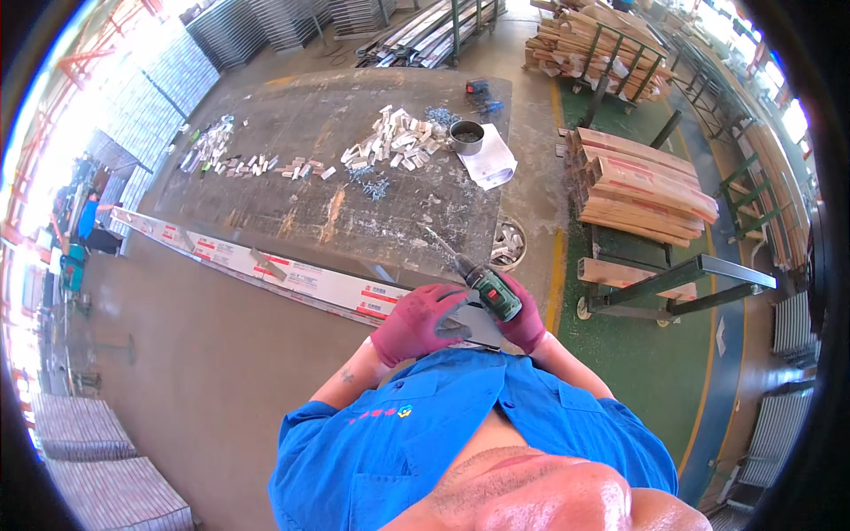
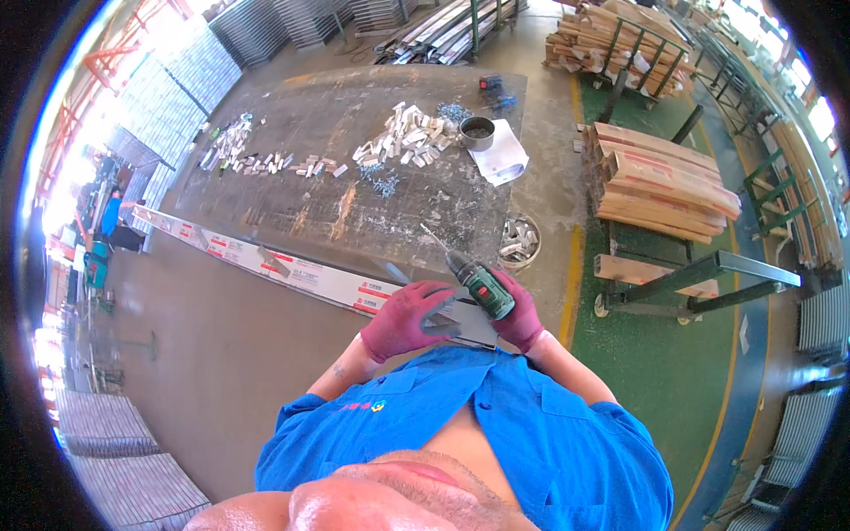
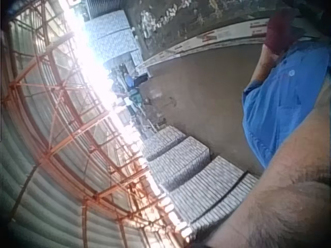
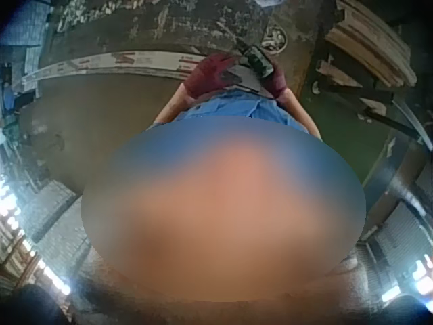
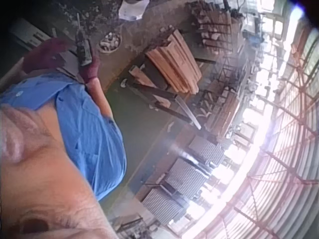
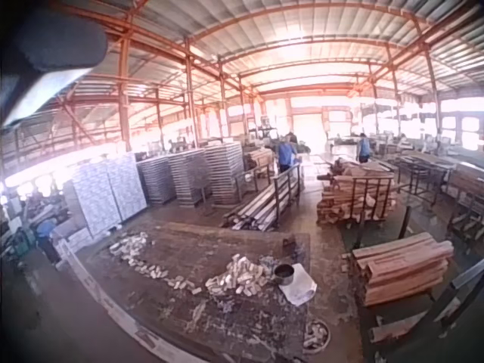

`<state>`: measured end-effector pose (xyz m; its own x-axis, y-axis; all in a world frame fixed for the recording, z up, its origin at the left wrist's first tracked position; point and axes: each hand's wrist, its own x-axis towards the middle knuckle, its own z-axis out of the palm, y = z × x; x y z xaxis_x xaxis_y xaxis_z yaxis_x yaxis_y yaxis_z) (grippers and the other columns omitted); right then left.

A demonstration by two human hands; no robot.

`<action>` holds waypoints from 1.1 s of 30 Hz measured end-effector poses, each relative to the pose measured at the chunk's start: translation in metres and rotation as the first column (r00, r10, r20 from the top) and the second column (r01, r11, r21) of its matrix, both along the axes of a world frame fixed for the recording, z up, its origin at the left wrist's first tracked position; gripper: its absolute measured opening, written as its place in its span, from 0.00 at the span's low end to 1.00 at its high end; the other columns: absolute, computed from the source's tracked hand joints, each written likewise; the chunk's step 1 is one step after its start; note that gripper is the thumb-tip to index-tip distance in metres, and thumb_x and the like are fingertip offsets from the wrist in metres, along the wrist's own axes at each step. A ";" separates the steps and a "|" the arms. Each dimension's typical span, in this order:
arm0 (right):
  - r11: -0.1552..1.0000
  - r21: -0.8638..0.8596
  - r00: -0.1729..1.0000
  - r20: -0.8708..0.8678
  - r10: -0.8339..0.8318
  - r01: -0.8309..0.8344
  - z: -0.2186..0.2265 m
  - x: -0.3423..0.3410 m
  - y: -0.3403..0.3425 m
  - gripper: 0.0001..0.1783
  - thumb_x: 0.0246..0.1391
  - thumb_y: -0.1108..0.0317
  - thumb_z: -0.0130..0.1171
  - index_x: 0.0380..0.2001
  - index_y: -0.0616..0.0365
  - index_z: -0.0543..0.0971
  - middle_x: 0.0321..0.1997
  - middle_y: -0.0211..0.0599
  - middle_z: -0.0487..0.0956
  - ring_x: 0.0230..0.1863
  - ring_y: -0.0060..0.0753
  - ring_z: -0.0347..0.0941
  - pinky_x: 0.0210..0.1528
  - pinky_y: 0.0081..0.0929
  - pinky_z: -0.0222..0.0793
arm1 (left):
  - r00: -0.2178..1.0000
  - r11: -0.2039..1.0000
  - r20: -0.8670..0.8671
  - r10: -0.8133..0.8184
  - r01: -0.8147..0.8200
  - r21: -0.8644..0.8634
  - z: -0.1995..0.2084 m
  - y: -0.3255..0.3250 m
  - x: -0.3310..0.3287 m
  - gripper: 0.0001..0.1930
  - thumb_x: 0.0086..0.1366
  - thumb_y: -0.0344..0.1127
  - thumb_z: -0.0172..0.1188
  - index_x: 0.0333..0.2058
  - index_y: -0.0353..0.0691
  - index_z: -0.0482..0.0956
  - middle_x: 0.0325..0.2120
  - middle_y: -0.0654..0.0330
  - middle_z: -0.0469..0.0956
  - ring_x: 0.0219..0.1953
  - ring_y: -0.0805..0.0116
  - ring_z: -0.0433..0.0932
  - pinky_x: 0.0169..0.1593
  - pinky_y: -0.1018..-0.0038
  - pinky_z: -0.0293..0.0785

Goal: Assembling a window frame by drilling screws into the metal profile.

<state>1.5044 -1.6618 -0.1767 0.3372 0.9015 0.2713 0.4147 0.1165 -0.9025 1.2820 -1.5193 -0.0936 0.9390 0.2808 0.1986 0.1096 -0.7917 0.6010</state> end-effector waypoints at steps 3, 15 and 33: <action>1.000 -0.012 1.000 0.012 0.004 -0.004 -0.005 0.001 0.001 0.36 0.52 0.74 0.72 0.65 0.58 0.75 0.63 0.49 0.80 0.64 0.49 0.78 0.65 0.38 0.73 | 1.000 1.000 -0.014 -0.007 0.007 0.023 -0.007 0.000 -0.001 0.44 0.54 0.52 0.76 0.67 0.41 0.72 0.62 0.48 0.74 0.64 0.46 0.72 0.67 0.55 0.70; 0.999 -0.038 0.997 0.066 -0.030 0.033 -0.020 0.002 0.001 0.34 0.56 0.72 0.71 0.65 0.60 0.75 0.63 0.51 0.81 0.65 0.49 0.78 0.66 0.38 0.72 | 1.000 0.999 0.007 -0.013 0.013 0.031 -0.020 0.002 -0.003 0.50 0.49 0.51 0.79 0.69 0.40 0.68 0.64 0.47 0.71 0.67 0.45 0.70 0.70 0.54 0.68; 0.997 -0.069 0.998 -0.038 -0.043 0.041 -0.021 -0.001 0.001 0.33 0.55 0.74 0.71 0.65 0.62 0.74 0.58 0.48 0.82 0.60 0.45 0.80 0.63 0.35 0.73 | 1.000 1.000 -0.001 -0.002 0.002 0.030 -0.037 0.008 -0.002 0.48 0.48 0.55 0.78 0.65 0.37 0.71 0.62 0.44 0.74 0.65 0.43 0.72 0.70 0.53 0.67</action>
